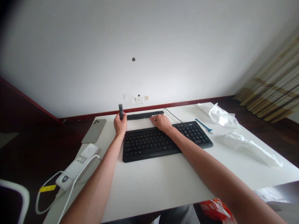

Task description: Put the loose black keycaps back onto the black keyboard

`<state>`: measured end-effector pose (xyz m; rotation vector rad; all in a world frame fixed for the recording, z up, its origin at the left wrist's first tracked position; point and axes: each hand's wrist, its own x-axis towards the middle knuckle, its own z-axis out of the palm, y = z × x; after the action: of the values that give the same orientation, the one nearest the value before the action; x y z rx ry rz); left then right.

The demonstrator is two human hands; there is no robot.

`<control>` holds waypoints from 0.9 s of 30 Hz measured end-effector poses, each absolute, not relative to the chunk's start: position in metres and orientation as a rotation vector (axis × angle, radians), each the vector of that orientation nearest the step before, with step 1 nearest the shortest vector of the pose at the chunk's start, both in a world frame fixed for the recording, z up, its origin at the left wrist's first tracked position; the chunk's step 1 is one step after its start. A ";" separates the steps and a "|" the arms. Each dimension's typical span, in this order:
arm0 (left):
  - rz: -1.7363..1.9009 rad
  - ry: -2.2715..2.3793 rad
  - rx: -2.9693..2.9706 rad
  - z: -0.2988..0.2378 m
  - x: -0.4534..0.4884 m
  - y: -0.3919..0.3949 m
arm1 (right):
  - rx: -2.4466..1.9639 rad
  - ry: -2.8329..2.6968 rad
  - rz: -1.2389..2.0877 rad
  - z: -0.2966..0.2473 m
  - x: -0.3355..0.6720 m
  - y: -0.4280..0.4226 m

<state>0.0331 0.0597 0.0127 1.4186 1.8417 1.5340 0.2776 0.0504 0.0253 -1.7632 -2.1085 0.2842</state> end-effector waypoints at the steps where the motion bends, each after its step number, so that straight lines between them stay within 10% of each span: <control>1: 1.535 1.842 1.421 0.012 0.033 0.060 | -1.761 -2.107 0.276 0.025 0.277 0.050; 27: 0.771 1.441 2.632 0.056 0.138 -0.032 | -0.953 -1.543 1.160 0.051 0.318 -0.015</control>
<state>0.1377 -0.0322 0.0560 2.6321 1.4413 0.7708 0.3182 -0.0151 0.0506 -0.9531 -1.5435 1.1602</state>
